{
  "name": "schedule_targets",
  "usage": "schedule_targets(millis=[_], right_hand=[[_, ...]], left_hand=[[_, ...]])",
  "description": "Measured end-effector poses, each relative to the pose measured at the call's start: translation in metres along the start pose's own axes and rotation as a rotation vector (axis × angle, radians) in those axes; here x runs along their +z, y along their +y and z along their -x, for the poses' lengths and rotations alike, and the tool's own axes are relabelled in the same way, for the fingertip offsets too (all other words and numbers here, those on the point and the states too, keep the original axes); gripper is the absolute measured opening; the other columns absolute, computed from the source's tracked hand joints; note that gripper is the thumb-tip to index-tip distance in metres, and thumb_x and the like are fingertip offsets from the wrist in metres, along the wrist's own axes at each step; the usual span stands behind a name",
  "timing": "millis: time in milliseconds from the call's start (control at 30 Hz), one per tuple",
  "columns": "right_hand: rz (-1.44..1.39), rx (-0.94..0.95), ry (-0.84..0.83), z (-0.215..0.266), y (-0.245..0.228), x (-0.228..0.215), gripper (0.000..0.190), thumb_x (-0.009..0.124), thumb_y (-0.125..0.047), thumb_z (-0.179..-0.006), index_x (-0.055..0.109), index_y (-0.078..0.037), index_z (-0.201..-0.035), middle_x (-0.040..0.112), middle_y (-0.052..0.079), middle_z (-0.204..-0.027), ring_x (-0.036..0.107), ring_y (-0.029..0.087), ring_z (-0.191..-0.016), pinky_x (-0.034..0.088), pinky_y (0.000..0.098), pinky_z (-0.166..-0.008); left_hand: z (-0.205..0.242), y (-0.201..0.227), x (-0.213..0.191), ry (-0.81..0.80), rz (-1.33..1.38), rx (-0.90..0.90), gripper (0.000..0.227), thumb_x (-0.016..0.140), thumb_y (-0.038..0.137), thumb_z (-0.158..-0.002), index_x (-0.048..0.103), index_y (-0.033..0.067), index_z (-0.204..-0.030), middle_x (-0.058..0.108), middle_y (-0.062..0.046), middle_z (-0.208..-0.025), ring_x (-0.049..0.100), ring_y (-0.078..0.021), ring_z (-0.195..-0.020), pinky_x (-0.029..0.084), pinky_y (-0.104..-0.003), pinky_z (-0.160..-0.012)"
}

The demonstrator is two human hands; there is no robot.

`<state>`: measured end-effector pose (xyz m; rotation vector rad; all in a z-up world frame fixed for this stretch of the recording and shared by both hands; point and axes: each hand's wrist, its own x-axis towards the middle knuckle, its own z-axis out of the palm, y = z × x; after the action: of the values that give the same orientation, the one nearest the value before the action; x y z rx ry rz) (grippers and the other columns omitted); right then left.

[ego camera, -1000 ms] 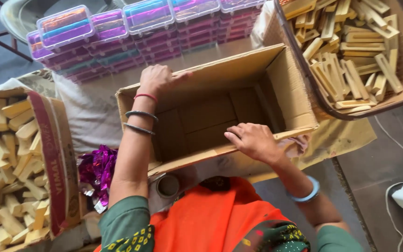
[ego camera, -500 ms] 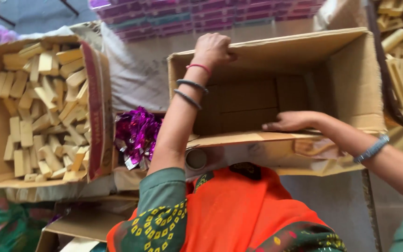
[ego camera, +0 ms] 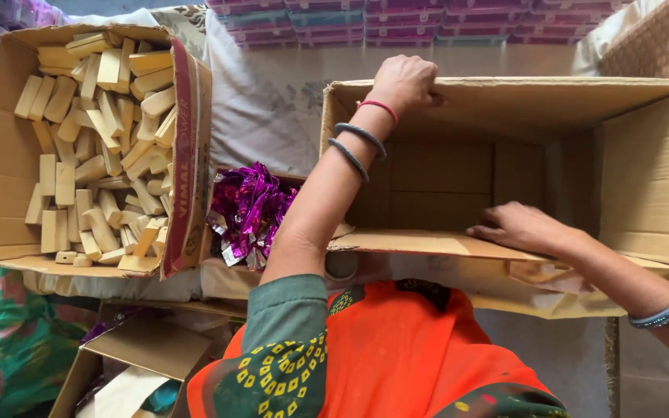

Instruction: The person wipes a small plastic container with a cloth, then places several colorful glittery rolls inside it. They close the container and place it on a stack of similar containers. Finally, they open a cardboard box and begin placing the stacked containers inside.

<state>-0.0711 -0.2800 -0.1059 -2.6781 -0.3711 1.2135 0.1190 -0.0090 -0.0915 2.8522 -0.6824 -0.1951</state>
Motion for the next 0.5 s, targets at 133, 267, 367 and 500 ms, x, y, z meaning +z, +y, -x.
schedule_targets(millis=[133, 267, 367, 500], right_hand=[[-0.073, -0.274, -0.002, -0.019, -0.037, -0.027, 0.056, 0.057, -0.055, -0.091, 0.072, -0.007, -0.113, 0.075, 0.02, -0.103, 0.072, 0.035, -0.094, 0.056, 0.0459, -0.083], [-0.426, -0.323, -0.239, -0.089, -0.093, 0.01, 0.072, 0.061, -0.055, -0.103, 0.05, 0.004, -0.144, 0.054, 0.019, -0.143, 0.053, 0.031, -0.132, 0.042, 0.043, -0.112], [-0.507, -0.266, -0.262, -0.146, -0.128, 0.053, 0.081, 0.054, -0.059, -0.107, 0.05, 0.014, -0.139, 0.055, 0.02, -0.139, 0.053, 0.03, -0.126, 0.04, 0.043, -0.111], [-1.407, -0.264, -0.643, -0.153, -0.16, 0.058, 0.058, 0.067, -0.049, -0.096, 0.063, -0.005, -0.133, 0.068, 0.01, -0.118, 0.064, 0.023, -0.101, 0.052, 0.0404, -0.09]], left_hand=[[-0.009, -0.001, 0.003, -0.069, 0.01, -0.017, 0.058, 0.077, 0.068, -0.078, 0.074, 0.0101, -0.082, 0.075, -0.011, -0.087, 0.073, -0.0296, -0.084, 0.058, -0.043, -0.074], [-0.01, -0.008, 0.009, -0.082, 0.066, 0.029, 0.06, 0.073, 0.068, -0.078, 0.073, 0.0082, -0.083, 0.074, -0.013, -0.087, 0.072, -0.0327, -0.086, 0.057, -0.045, -0.075], [-0.008, -0.016, 0.008, -0.029, 0.172, 0.06, 0.067, 0.067, 0.074, -0.081, 0.071, 0.0083, -0.092, 0.073, -0.017, -0.086, 0.07, -0.0358, -0.086, 0.055, -0.048, -0.076], [-0.008, -0.021, 0.01, -0.052, 0.253, 0.086, 0.067, 0.062, 0.074, -0.084, 0.073, 0.0092, -0.093, 0.073, -0.015, -0.085, 0.07, -0.0347, -0.087, 0.054, -0.048, -0.08]])
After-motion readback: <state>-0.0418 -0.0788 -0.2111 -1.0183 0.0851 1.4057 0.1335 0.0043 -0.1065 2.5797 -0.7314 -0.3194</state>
